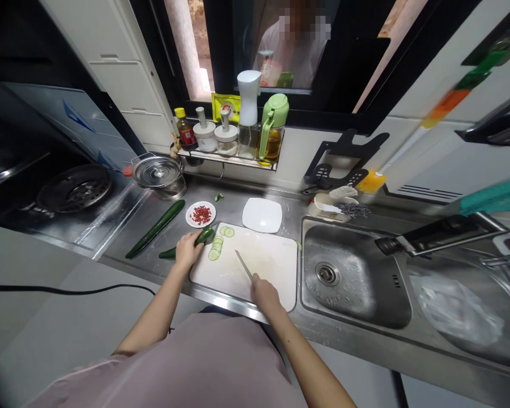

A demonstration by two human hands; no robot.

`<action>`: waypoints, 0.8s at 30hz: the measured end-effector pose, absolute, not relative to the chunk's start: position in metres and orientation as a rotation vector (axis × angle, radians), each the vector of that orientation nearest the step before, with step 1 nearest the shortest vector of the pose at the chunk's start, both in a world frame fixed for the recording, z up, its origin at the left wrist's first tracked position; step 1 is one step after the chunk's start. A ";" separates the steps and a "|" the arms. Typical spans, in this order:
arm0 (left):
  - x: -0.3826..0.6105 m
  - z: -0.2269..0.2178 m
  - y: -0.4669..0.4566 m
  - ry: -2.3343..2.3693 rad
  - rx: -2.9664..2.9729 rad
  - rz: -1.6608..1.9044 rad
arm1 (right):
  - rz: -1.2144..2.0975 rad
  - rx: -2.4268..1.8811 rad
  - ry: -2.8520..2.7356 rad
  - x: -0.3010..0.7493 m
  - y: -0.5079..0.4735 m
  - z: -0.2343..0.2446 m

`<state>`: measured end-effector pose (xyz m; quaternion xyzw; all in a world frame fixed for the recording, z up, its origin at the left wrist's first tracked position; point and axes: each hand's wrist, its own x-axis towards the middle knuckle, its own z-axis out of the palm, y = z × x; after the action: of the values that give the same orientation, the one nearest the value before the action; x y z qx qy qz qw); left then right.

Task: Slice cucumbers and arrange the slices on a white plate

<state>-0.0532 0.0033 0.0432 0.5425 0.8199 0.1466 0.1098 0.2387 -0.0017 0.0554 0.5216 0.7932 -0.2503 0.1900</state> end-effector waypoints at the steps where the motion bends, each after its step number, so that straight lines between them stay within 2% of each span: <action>1: -0.060 0.039 0.006 2.435 1.549 0.419 | -0.706 1.467 2.226 0.238 -0.002 0.056; 8: -0.081 0.014 0.017 2.436 1.453 0.357 | -0.717 1.465 2.207 0.237 -0.001 0.058; 18: -0.069 0.008 0.025 2.479 1.366 0.326 | -0.733 1.451 2.190 0.237 0.000 0.059; 24: -0.030 0.017 0.017 2.623 1.381 0.559 | -0.681 1.428 2.224 0.240 -0.002 0.062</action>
<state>-0.0299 0.0171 0.0168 0.4570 0.8678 0.1851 0.0624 0.2398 -0.0021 0.0623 0.5120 0.7977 -0.2441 0.2047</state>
